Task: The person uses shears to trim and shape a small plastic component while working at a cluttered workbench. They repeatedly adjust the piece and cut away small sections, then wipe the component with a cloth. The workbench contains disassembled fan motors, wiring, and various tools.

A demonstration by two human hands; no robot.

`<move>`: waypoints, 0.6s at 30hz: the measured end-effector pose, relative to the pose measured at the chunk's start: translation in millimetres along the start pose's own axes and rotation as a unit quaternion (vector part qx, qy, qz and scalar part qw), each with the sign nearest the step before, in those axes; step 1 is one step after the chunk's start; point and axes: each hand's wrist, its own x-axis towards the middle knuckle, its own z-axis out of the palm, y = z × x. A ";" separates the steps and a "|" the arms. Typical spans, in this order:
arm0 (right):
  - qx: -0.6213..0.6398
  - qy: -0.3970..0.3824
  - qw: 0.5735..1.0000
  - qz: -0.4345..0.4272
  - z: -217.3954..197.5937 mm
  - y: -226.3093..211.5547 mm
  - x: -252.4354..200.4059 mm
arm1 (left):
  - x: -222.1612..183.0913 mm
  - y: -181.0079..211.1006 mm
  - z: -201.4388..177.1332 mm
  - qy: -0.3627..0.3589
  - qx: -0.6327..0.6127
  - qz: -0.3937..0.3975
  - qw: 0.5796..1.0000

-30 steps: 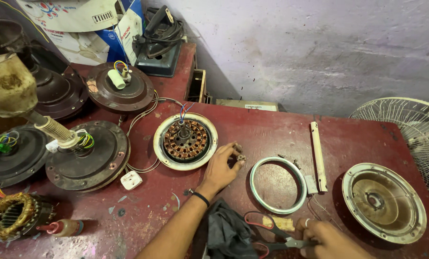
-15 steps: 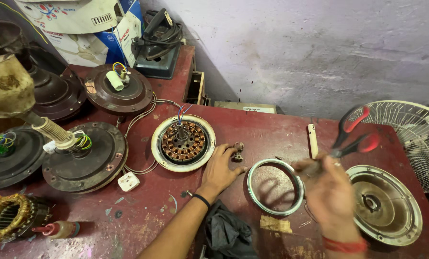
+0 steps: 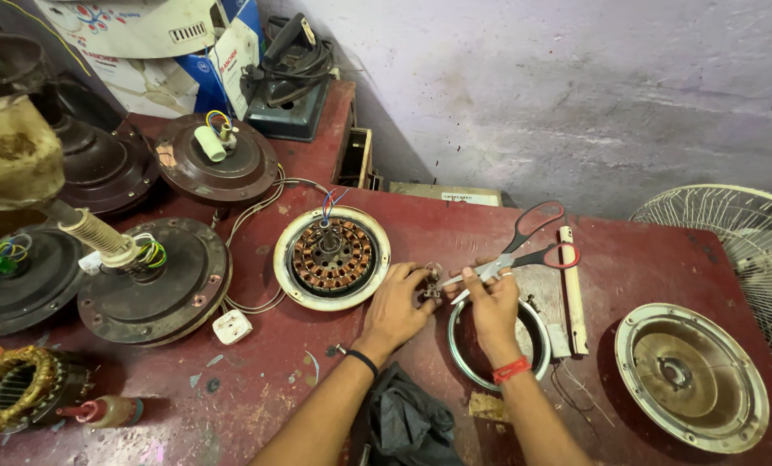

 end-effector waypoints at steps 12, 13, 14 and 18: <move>0.051 0.043 0.998 0.013 3.2 -6.1 -6.3 | 7.0 -8.0 2.4 -0.034 -0.188 -0.131 0.973; 0.044 0.033 0.998 0.013 5.4 -4.5 -5.8 | 7.3 -11.6 2.4 -0.027 -0.189 -0.105 0.976; 0.027 0.019 0.999 -0.002 7.6 -2.6 -6.2 | 6.7 -14.9 2.6 -0.020 -0.189 -0.079 0.979; -0.008 -0.006 1.000 -0.025 6.5 1.5 -8.1 | 6.8 -20.9 9.8 -0.018 -0.187 -0.052 0.981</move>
